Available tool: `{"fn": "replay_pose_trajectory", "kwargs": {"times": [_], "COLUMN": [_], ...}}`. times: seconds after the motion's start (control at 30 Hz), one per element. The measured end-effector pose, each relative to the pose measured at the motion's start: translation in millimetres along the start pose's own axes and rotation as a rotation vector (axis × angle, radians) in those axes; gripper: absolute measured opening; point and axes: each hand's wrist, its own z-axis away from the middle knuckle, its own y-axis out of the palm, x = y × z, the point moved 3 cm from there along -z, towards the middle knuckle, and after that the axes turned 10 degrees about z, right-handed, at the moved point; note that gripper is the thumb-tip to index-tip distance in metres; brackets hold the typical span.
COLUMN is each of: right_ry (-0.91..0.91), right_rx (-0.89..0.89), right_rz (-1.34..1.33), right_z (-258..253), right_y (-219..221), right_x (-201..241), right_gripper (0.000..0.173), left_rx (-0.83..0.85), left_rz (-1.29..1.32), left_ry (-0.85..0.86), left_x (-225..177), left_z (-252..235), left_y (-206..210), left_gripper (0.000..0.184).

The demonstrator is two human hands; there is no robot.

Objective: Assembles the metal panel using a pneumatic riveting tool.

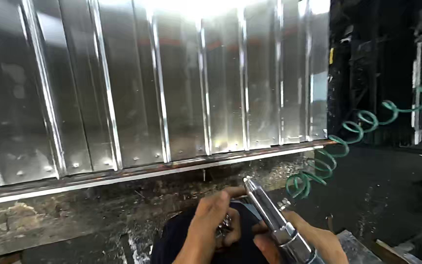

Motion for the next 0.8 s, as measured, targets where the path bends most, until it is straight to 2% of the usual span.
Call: {"fn": "replay_pose_trajectory", "kwargs": {"times": [0.17, 0.3, 0.43, 0.6, 0.67, 0.73, 0.8], "right_ry": [-0.024, -0.004, -0.006, 0.091, 0.139, 0.151, 0.109], "right_rx": [-0.149, -0.194, -0.294, -0.462, -0.489, -0.430, -0.360], "right_rz": [-0.021, -0.004, -0.018, -0.197, -0.271, -0.299, -0.273], "right_z": [62, 114, 157, 206, 226, 236, 238], "right_y": [-15, -29, -36, -54, -63, -69, -72], "right_x": [-48, -87, -136, -201, -230, -250, -256], "right_gripper": [0.031, 0.031, 0.030, 0.034, 0.035, 0.034, 0.032], "left_rx": [0.068, 0.159, 0.182, 0.213, 0.218, 0.278, 0.305], "left_rz": [-0.274, -0.367, -0.482, -0.571, -0.781, -1.086, -1.246], "left_ry": [-0.092, -0.103, -0.084, -0.068, -0.015, 0.016, 0.008], "left_x": [67, 130, 190, 249, 264, 273, 286], "left_z": [9, 16, 19, 23, 32, 41, 45], "left_y": [56, 81, 104, 127, 133, 144, 155], "left_gripper": [0.042, 0.041, 0.041, 0.037, 0.032, 0.024, 0.024]}}
